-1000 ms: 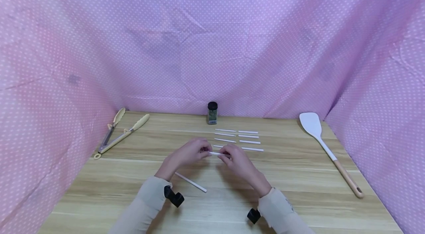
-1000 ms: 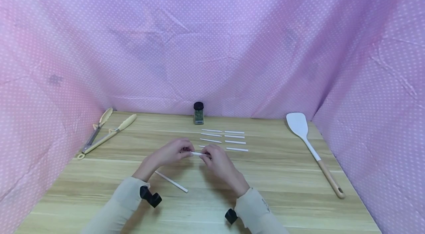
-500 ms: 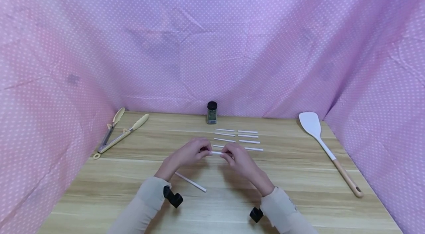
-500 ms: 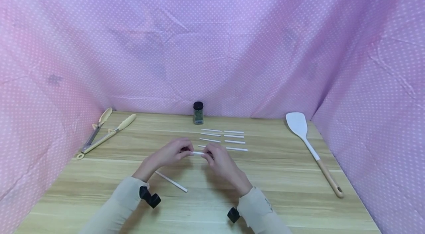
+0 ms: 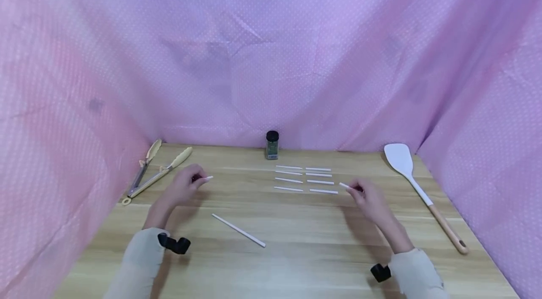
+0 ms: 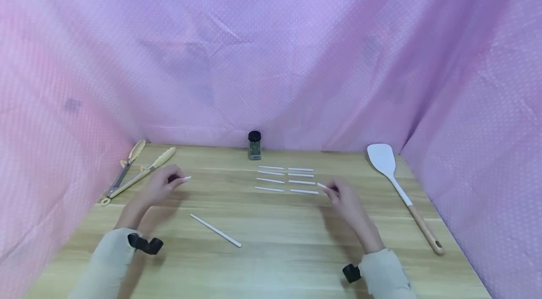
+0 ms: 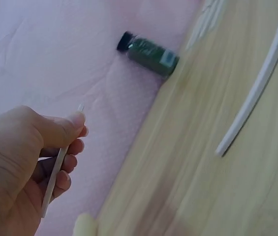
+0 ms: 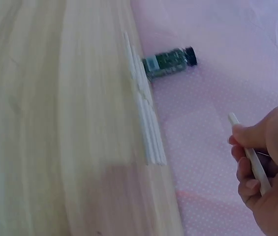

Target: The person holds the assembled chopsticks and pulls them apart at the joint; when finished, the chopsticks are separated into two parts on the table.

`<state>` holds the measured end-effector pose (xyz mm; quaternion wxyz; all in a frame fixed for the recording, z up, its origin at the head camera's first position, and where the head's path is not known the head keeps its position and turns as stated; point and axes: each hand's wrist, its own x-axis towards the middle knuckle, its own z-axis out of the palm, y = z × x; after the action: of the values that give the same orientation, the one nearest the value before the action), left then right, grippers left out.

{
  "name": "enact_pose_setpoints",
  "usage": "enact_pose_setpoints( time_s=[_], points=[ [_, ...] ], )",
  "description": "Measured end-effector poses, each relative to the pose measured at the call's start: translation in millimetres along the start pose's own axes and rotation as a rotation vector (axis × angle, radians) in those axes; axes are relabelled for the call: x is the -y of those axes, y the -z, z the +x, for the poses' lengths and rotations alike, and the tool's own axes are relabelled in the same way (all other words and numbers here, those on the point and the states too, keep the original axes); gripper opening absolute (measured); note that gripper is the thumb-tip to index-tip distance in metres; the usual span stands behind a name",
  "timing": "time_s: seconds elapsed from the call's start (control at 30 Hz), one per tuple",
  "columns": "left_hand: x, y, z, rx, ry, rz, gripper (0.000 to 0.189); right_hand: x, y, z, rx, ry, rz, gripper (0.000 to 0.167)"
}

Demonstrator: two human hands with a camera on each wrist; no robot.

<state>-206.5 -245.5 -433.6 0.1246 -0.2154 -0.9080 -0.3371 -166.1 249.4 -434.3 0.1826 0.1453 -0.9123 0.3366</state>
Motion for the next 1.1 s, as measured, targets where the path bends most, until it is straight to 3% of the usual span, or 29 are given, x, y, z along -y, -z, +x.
enact_pose_setpoints(
  time_s=[0.1,0.2,0.3,0.43,0.6,0.83,1.1],
  points=[
    [-3.8,-1.3,6.1,0.006,-0.020,-0.008,0.008,-4.8,9.0,3.4,-0.017,0.015,-0.030,0.006],
    [-11.3,-13.2,12.3,0.040,-0.078,-0.023,0.007,-4.1,8.2,2.9,-0.006,0.013,-0.037,0.001],
    [-20.3,-25.3,15.4,0.072,-0.110,-0.045,0.005,-5.1,7.0,0.7,0.013,0.000,-0.026,0.009],
    [-32.1,-38.6,15.5,0.134,-0.080,-0.066,0.005,-8.9,5.5,-2.4,0.025,-0.027,0.001,0.013],
    [-45.1,-56.7,17.6,0.226,-0.034,-0.057,0.009,-16.8,1.8,-5.4,0.066,-0.062,-0.004,0.004],
    [-64.6,-87.5,28.1,0.285,-0.011,-0.068,0.009,-23.2,-5.2,-9.5,0.132,-0.103,-0.013,0.008],
    [-83.4,-125.6,39.3,0.314,-0.099,-0.055,0.005,-21.4,-19.5,-12.7,0.120,-0.050,-0.053,0.005]
  ],
)
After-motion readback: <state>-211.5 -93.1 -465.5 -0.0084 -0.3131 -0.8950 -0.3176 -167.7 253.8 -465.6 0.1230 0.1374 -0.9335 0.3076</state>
